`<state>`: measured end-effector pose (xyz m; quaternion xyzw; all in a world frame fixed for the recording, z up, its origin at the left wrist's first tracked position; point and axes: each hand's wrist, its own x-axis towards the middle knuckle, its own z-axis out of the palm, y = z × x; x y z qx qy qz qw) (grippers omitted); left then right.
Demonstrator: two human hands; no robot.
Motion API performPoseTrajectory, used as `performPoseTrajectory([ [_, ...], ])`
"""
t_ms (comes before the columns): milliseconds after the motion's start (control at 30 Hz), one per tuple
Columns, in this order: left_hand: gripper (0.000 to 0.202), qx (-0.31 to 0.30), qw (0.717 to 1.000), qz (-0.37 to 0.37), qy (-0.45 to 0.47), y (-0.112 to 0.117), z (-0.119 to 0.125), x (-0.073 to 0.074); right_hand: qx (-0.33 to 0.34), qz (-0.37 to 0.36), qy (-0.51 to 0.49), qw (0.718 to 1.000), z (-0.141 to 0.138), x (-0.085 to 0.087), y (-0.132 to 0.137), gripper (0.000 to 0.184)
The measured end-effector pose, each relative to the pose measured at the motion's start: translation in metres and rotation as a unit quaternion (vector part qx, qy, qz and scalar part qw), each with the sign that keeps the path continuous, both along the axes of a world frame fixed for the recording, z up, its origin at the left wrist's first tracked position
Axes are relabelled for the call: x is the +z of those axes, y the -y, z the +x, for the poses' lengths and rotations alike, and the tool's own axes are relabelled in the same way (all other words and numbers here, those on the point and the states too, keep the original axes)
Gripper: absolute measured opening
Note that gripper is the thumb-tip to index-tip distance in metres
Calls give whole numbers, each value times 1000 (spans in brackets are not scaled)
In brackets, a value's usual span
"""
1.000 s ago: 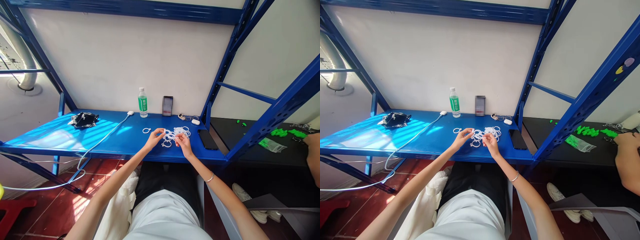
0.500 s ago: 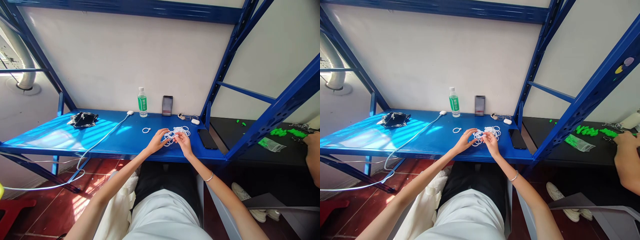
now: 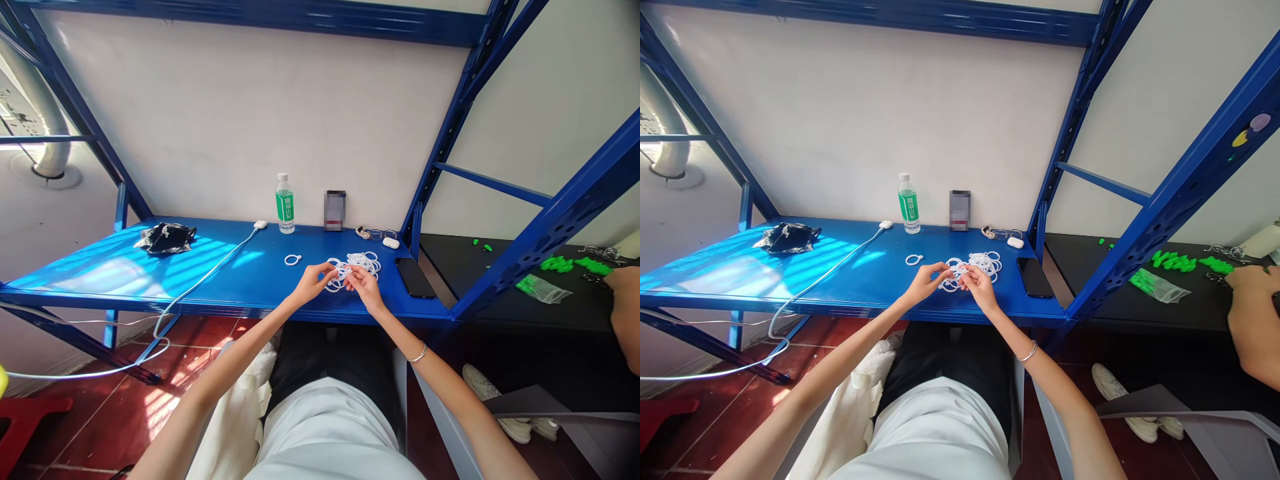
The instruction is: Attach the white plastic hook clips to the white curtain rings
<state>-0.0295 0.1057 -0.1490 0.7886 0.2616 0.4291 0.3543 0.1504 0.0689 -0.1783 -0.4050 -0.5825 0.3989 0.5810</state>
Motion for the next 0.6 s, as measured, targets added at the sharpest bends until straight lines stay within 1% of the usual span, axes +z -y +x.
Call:
performPoseTrajectory([
  [100, 37, -10, 997, -64, 38, -1, -1, 1, -6, 8, 4, 1000, -1, 0, 0, 38],
  [200, 41, -28, 990, -127, 60, -6, -1, -2, -4, 31, 19, 999, -1, 0, 1, 37],
  [267, 44, -41, 986, -151, 63, -8, 0, -4, -8, 45, 31, 998, -1, 0, 2, 36],
  [333, 46, -47, 985, -156, 58, -10, 1, -6, -16, 55, 39, 998, -1, 0, 2, 32],
  [433, 46, -40, 989, -133, 42, -10, 2, -9, -37, 62, 34, 997, 0, -2, 0, 27],
  [500, 46, -22, 996, -87, 24, -9, 3, -10, -59, 60, 23, 996, 0, -3, -1, 27],
  [600, 53, 6, 1000, -3, -23, -7, 3, -11, -79, 58, 12, 995, 1, -3, -2, 27],
])
